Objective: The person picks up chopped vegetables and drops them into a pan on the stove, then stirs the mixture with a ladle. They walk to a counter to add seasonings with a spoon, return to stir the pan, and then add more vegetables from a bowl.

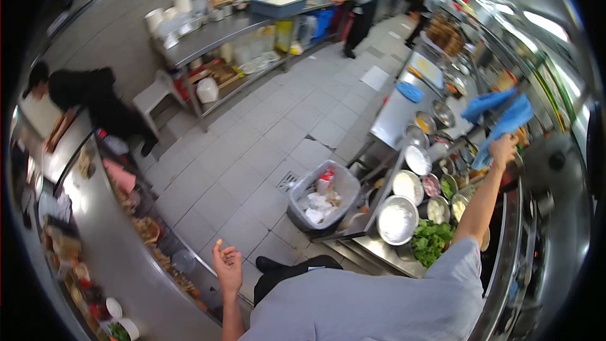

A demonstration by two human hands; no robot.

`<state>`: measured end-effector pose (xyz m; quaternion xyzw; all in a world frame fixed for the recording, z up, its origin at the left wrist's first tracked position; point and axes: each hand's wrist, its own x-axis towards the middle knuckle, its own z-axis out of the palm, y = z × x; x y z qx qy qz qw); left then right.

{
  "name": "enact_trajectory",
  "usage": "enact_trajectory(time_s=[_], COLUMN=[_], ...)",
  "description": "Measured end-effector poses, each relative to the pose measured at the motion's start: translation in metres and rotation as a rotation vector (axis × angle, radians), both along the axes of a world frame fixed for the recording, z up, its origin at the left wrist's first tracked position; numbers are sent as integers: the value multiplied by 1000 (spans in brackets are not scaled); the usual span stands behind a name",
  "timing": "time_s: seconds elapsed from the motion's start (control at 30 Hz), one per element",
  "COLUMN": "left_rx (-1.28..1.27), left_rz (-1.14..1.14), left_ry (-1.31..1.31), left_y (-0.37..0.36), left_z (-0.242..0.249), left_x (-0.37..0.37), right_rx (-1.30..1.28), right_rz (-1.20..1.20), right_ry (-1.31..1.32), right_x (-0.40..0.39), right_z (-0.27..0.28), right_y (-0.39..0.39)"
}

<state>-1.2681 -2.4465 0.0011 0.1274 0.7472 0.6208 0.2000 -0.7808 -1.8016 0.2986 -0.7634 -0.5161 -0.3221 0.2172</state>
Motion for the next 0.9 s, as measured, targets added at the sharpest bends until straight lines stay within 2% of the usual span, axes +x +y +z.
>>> enact_trajectory(time_s=[0.03, 0.07, 0.1, 0.13, 0.17, 0.23, 0.27, 0.33, 0.4, 0.53, 0.63, 0.7, 0.77, 0.9], left_rx=[3, 0, -8, 10, 28, 1, 12, 32, 32, 40, 4, 21, -7, -98], left_rz=[6, 38, 94, 122, 160, 249, 282, 320, 335, 506, 662, 757, 832, 947], left_ry=[17, 29, 37, 18, 0, 100, 92, 74, 57, 69, 49, 23, -24, -95], left_y=[-15, -30, -44, -56, -67, -79, -88, -102, -112, -132, -147, -153, -155, -153], left_z=[-2, -2, -3, -8, -7, 22, 28, 34, 48, 56, 33, 14, 8, 13], left_x=[-5, -9, -12, -17, -23, -35, -40, -45, -52, -71, -96, -124, -154, -218], right_rx=[-118, -31, 4, 207, 138, -160, -254, -418, -478, -712, -804, -993, -974, -1197], right_rz=[4, 117, 317, 712, 974, 1339, 1438, 1582, 1777, 2135, 2361, 2450, 2597, 2661], right_ry=[28, 49, -104, -195, -62, 326, 334, 337, 171, -23, -110, -60, -200, -278], right_x=[-38, -85, -110, -121, -172, -290, -357, -457, -559, -717, -820, -886, -942, -1025], right_z=[19, 24, 26, 8, 4, -11, -21, -34, -32, -49, -84, -123, -150, -225], right_y=[-31, -65, -66, -37, -39, -64, -80, -133, -222, -337, -401, -434, -475, -550])
